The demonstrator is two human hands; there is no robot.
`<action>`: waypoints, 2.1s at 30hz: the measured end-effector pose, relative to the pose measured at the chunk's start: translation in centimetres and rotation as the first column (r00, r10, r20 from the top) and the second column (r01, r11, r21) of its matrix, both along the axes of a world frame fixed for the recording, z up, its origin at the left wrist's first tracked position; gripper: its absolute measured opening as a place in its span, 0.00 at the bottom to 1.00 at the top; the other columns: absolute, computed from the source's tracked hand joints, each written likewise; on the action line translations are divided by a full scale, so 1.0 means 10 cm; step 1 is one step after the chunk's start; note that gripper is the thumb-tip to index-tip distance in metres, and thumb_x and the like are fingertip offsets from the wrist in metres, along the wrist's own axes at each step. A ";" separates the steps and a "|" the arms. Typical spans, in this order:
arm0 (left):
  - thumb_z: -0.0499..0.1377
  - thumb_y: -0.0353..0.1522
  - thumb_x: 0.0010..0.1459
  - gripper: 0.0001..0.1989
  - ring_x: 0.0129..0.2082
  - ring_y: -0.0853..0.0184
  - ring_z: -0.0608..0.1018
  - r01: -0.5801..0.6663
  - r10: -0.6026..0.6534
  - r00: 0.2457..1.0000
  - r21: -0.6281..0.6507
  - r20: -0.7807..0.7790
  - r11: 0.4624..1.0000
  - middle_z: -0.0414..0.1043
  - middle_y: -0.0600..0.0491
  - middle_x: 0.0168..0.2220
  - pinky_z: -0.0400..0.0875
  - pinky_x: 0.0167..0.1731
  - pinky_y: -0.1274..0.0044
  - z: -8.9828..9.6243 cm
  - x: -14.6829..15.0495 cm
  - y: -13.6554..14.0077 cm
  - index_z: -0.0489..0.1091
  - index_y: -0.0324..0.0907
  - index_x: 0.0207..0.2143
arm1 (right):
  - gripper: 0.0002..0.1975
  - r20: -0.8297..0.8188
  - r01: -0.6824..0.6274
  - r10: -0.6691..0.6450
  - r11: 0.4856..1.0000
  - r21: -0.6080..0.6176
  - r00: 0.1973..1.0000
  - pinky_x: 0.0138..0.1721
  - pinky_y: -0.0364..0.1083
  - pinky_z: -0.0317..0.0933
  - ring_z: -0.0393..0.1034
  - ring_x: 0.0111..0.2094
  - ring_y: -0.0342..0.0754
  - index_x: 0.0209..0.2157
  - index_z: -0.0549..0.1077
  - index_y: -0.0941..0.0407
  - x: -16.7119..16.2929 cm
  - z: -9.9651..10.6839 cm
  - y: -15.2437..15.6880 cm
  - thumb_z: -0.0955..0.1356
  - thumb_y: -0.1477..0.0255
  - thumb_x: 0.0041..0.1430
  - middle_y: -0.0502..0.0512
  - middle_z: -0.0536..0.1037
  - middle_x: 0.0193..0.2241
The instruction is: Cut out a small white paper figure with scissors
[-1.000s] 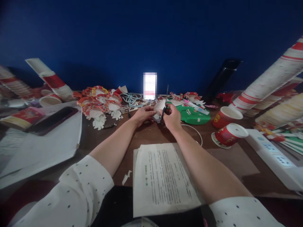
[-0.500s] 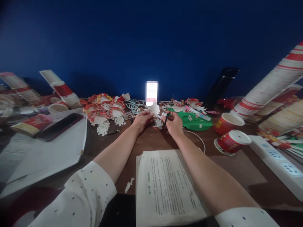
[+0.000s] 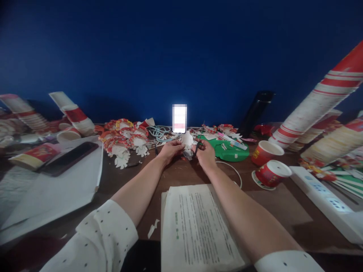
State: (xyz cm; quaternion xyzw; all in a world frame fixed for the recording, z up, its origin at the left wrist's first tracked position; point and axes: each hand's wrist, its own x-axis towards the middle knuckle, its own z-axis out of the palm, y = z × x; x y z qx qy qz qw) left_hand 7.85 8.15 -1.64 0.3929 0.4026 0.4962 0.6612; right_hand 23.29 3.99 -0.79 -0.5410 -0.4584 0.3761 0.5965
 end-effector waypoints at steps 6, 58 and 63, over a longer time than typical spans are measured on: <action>0.71 0.25 0.49 0.10 0.22 0.74 0.76 0.024 -0.025 0.999 -0.015 -0.024 1.000 0.73 0.56 0.23 0.72 0.27 0.81 0.02 -0.02 -0.01 0.72 0.36 0.29 | 0.29 -0.010 -0.005 0.005 1.000 0.005 1.000 0.23 0.45 0.67 0.79 0.29 0.54 0.43 0.76 0.55 0.01 -0.03 0.02 0.78 0.58 0.38 0.52 0.82 0.28; 0.70 0.24 0.51 0.09 0.22 0.74 0.76 0.042 -0.042 0.999 -0.014 -0.003 0.999 0.72 0.56 0.21 0.72 0.29 0.80 -0.01 -0.02 0.03 0.72 0.35 0.28 | 0.31 0.107 -0.011 0.012 1.000 -0.017 0.994 0.25 0.44 0.63 0.71 0.26 0.47 0.46 0.76 0.56 0.00 -0.03 0.02 0.77 0.57 0.40 0.52 0.80 0.28; 0.70 0.23 0.51 0.09 0.23 0.73 0.76 0.054 -0.053 0.998 -0.044 0.020 0.998 0.73 0.55 0.22 0.74 0.31 0.79 0.01 -0.03 0.01 0.72 0.35 0.29 | 0.31 0.079 0.003 -0.002 1.000 -0.007 0.997 0.24 0.44 0.62 0.70 0.25 0.47 0.45 0.76 0.57 -0.01 -0.02 0.01 0.77 0.56 0.40 0.51 0.80 0.27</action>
